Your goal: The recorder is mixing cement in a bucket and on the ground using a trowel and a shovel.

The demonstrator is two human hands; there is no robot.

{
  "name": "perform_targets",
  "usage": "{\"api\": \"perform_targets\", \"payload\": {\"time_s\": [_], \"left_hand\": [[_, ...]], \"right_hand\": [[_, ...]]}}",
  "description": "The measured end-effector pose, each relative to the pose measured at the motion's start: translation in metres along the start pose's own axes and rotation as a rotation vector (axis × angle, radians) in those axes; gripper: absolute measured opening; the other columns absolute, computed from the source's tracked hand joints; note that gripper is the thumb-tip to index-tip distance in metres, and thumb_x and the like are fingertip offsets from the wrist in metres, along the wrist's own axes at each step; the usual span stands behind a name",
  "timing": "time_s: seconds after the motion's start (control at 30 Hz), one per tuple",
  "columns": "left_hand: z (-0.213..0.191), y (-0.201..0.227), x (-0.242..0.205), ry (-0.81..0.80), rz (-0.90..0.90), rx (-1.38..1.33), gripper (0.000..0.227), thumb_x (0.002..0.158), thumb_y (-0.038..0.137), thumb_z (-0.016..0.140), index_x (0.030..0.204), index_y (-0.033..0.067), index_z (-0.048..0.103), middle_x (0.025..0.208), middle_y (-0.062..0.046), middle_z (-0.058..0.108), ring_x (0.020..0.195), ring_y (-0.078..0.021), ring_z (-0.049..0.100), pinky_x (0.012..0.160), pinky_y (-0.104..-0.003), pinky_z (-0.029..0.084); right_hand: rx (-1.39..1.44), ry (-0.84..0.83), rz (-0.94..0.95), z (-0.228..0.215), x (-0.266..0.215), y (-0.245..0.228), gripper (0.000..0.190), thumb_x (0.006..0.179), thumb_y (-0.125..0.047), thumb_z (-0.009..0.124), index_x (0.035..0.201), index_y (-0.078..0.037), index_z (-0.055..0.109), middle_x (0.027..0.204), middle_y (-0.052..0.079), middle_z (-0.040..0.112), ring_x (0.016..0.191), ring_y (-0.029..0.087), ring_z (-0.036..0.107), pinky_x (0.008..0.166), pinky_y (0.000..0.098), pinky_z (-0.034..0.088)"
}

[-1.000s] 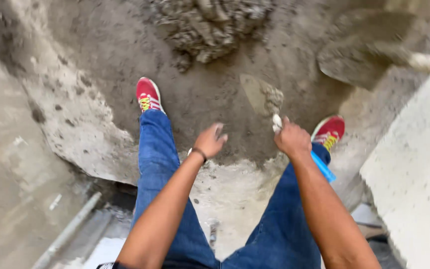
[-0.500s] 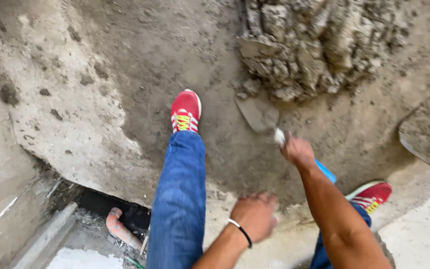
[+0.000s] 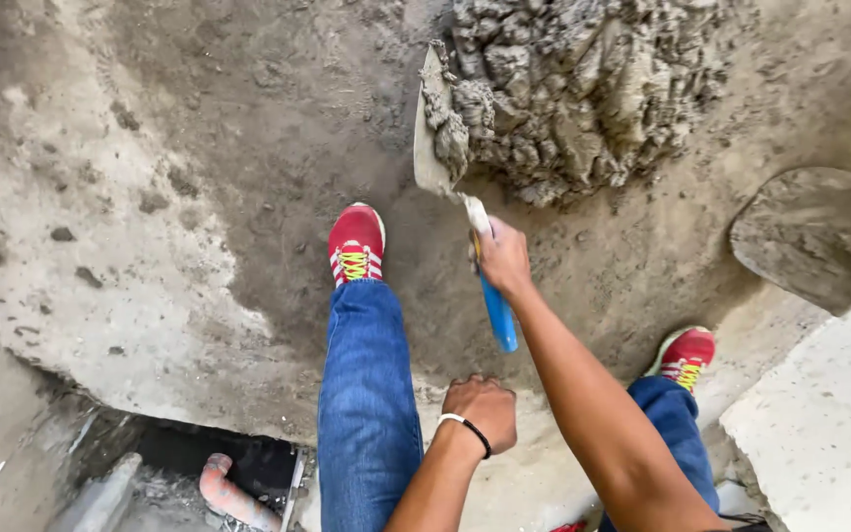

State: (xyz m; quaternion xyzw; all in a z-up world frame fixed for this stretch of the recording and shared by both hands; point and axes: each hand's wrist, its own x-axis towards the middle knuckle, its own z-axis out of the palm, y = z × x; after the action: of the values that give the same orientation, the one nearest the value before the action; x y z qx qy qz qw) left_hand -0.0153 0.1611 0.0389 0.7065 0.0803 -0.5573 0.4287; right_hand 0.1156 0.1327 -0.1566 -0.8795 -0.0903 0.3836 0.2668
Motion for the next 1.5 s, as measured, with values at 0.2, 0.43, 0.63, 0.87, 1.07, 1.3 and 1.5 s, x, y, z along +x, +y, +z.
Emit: {"api": "perform_targets", "payload": {"time_s": [0.2, 0.43, 0.63, 0.87, 1.07, 1.3, 1.5], "left_hand": [[-0.008, 0.008, 0.012, 0.022, -0.033, -0.115, 0.035, 0.087, 0.02, 0.058, 0.116, 0.0071, 0.072, 0.13, -0.019, 0.063, 0.125, -0.0375, 0.057, 0.103, -0.056, 0.045], [-0.046, 0.024, -0.002, 0.166, 0.004, -0.154, 0.031, 0.087, 0.019, 0.055, 0.107, 0.0074, 0.075, 0.123, -0.021, 0.067, 0.114, -0.0415, 0.064, 0.096, -0.053, 0.052], [-0.034, -0.003, -0.003, 0.064, -0.084, -0.61, 0.038, 0.093, 0.035, 0.049, 0.112, 0.0122, 0.072, 0.111, -0.013, 0.072, 0.1, -0.0306, 0.068, 0.086, -0.049, 0.054], [-0.055, 0.116, 0.04, 0.543, -0.052, -1.387, 0.043, 0.101, 0.053, 0.051, 0.106, 0.011, 0.062, 0.073, -0.001, 0.058, 0.055, -0.0143, 0.057, 0.045, -0.035, 0.051], [-0.093, 0.228, 0.057, 0.75, -0.276, -1.202, 0.031, 0.092, 0.036, 0.072, 0.095, 0.0094, 0.055, 0.065, -0.003, 0.056, 0.046, -0.0149, 0.056, 0.038, -0.035, 0.05], [-0.059, 0.261, 0.036, 0.779, -0.407, -1.215, 0.027, 0.091, 0.031, 0.073, 0.091, 0.0085, 0.059, 0.068, -0.003, 0.06, 0.048, -0.0151, 0.06, 0.042, -0.034, 0.052], [-0.044, 0.271, 0.068, 0.688, -0.578, -1.286, 0.024, 0.09, 0.027, 0.071, 0.091, 0.0074, 0.058, 0.067, -0.005, 0.059, 0.049, -0.0178, 0.06, 0.043, -0.036, 0.05]], "right_hand": [[0.642, -0.22, 0.065, -0.054, -0.001, 0.019, 0.046, 0.108, -0.046, 0.048, 0.092, -0.005, 0.061, 0.066, 0.008, 0.063, 0.054, 0.018, 0.061, 0.051, 0.0326, 0.051], [1.041, -0.284, 0.685, -0.133, 0.023, -0.001, 0.036, 0.104, -0.047, 0.053, 0.098, -0.012, 0.057, 0.067, 0.003, 0.059, 0.049, 0.016, 0.055, 0.043, 0.0313, 0.049], [0.981, -0.206, 0.486, -0.158, -0.092, 0.006, 0.03, 0.101, -0.032, 0.061, 0.107, -0.003, 0.065, 0.078, 0.007, 0.068, 0.064, 0.017, 0.063, 0.056, 0.0342, 0.053], [1.074, -0.068, 0.387, -0.134, -0.087, 0.019, 0.041, 0.099, -0.029, 0.062, 0.133, -0.005, 0.059, 0.111, 0.004, 0.067, 0.101, 0.016, 0.063, 0.088, 0.032, 0.051], [0.734, 0.218, 0.051, -0.349, -0.001, 0.104, 0.03, 0.092, -0.024, 0.068, 0.114, -0.005, 0.065, 0.109, 0.017, 0.072, 0.105, 0.031, 0.068, 0.093, 0.0392, 0.053], [0.653, 0.569, 0.56, -0.638, 0.095, 0.277, 0.027, 0.099, -0.026, 0.062, 0.121, -0.011, 0.065, 0.091, 0.006, 0.07, 0.067, 0.015, 0.062, 0.053, 0.032, 0.051], [0.496, 0.532, 0.619, -0.75, 0.146, 0.298, 0.056, 0.092, -0.042, 0.077, 0.133, -0.007, 0.062, 0.105, 0.012, 0.069, 0.075, 0.021, 0.061, 0.065, 0.0396, 0.05]]}}
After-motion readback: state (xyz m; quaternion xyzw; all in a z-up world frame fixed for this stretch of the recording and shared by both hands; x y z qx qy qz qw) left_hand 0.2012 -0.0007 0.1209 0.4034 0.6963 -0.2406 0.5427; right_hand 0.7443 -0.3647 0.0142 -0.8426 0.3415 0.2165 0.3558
